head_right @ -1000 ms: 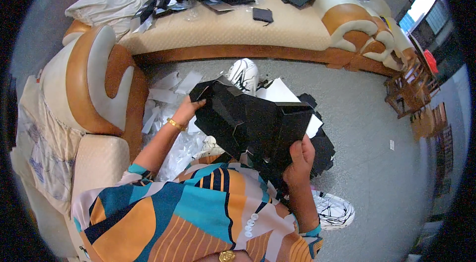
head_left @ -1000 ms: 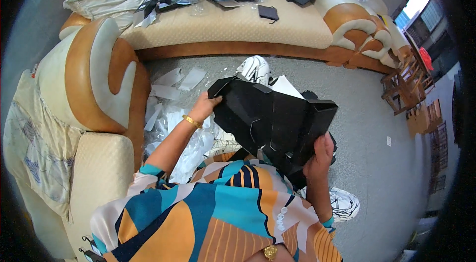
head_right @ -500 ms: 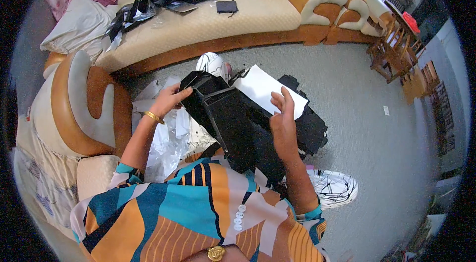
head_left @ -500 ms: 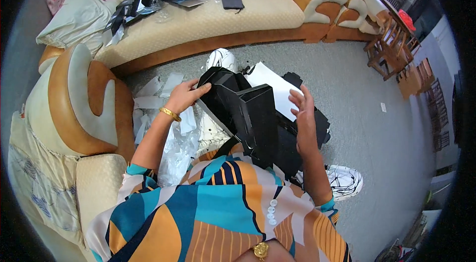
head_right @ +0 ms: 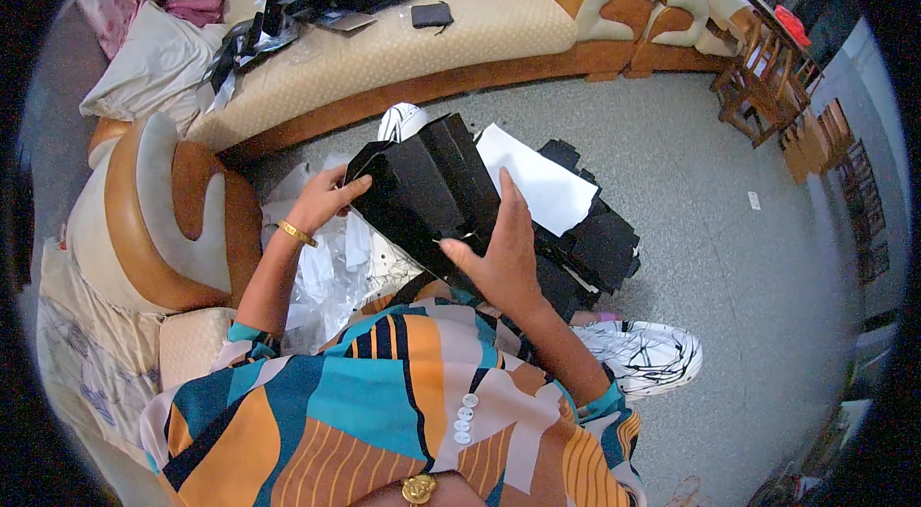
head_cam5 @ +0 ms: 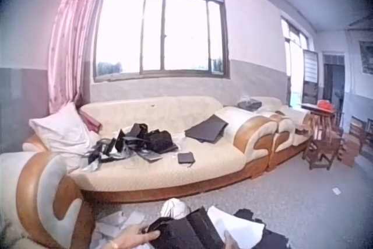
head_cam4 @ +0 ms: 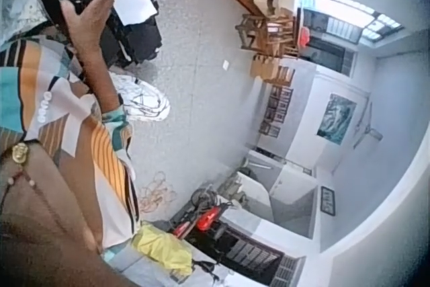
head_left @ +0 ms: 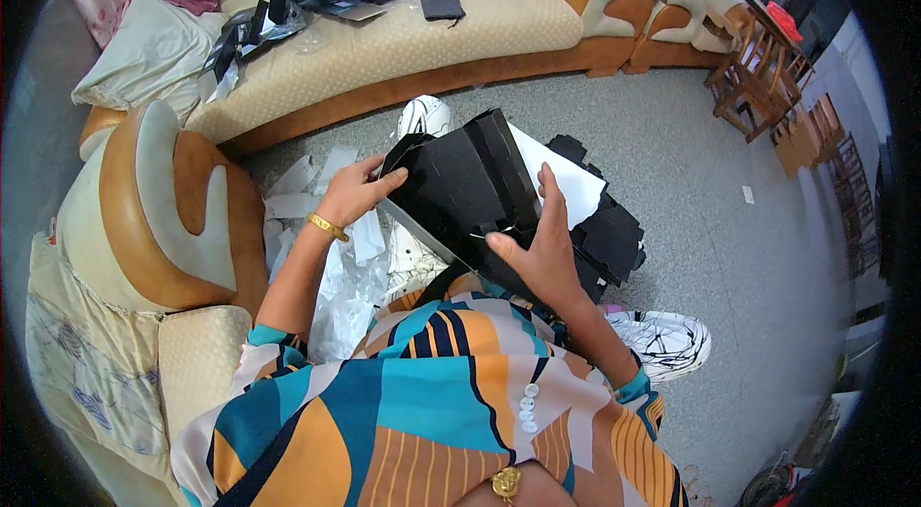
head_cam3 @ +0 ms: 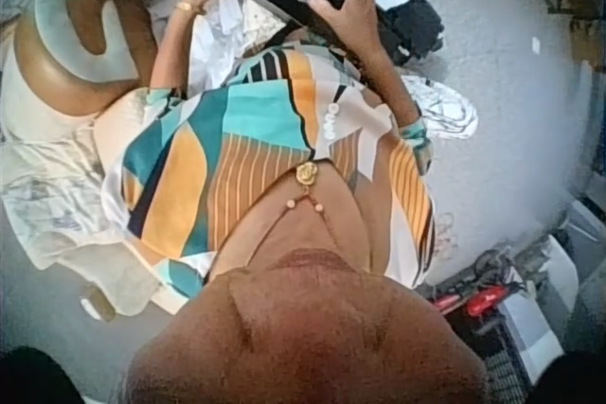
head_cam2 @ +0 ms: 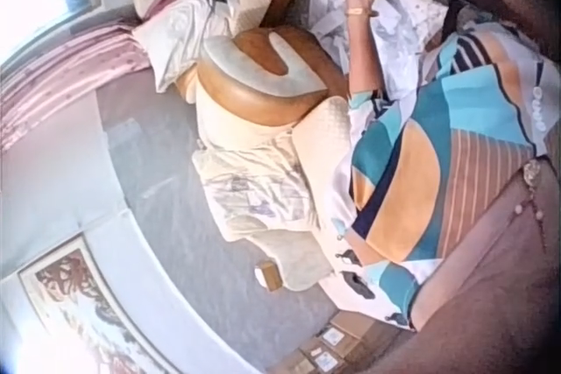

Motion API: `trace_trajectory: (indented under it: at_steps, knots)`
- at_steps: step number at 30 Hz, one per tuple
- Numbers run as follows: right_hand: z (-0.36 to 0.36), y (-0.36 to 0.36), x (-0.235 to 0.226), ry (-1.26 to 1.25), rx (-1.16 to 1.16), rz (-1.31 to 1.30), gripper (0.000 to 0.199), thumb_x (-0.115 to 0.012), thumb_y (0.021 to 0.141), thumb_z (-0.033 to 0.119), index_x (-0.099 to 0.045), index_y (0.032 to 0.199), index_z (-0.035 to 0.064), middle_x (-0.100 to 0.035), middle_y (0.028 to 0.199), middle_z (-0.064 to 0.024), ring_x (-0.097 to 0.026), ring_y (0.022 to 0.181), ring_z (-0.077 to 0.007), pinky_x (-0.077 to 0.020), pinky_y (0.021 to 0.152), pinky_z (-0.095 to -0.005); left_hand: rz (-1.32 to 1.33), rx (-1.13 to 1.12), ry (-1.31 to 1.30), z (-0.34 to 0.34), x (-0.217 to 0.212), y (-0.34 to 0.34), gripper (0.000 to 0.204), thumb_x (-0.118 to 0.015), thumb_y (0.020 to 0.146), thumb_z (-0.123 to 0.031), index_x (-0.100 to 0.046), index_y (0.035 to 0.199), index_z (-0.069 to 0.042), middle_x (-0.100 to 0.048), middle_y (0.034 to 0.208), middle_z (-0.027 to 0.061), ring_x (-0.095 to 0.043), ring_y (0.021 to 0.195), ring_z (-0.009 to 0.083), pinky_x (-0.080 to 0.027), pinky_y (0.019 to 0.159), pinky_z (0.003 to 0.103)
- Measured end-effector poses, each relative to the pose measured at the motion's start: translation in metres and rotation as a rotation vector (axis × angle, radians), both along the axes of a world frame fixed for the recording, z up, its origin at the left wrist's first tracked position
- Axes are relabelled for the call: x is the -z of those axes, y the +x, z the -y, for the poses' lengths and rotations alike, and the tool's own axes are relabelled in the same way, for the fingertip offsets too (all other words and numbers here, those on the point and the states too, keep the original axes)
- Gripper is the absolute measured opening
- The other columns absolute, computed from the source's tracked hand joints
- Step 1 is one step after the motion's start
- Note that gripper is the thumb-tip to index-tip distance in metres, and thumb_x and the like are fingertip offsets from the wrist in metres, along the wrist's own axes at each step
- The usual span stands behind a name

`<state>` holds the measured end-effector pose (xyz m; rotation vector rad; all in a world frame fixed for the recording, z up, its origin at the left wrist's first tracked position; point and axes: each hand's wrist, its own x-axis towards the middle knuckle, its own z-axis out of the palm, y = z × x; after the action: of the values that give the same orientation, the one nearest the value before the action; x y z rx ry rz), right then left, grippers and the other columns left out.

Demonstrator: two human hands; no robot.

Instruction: Assemble cardboard product boxes by folding pre-cut black cardboard pieces.

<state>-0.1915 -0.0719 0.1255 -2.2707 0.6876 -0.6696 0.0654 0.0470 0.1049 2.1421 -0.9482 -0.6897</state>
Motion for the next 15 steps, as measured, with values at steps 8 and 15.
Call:
trace_trajectory:
  at_steps: [8,15]
  knots:
    - [0.033,-0.004,0.018,0.449,-0.012,0.140,0.064,-0.064,0.072,0.035,-0.041,0.120,-0.0008,-0.055,0.104,-0.0200,-0.054,0.098,-0.0265,-0.0393,0.086,-0.0326,0.047,0.073,-0.006,-0.001,-0.009,-0.004,0.061,-0.058,0.072,-0.052,-0.056,0.112,-0.007,-0.061,0.079,0.0126,-0.058,0.072,0.0210,-0.046,0.064,0.030]
    - [0.057,-0.037,-0.023,0.652,0.092,0.315,0.045,-0.060,0.075,0.016,-0.047,0.115,-0.0015,-0.056,0.103,-0.0109,-0.052,0.093,-0.0179,-0.0389,0.084,-0.0295,-0.228,-0.038,-0.156,-0.010,-0.011,-0.001,0.046,-0.056,0.073,-0.025,-0.052,0.118,-0.012,-0.057,0.076,0.0067,-0.052,0.061,0.0117,-0.044,0.053,0.024]
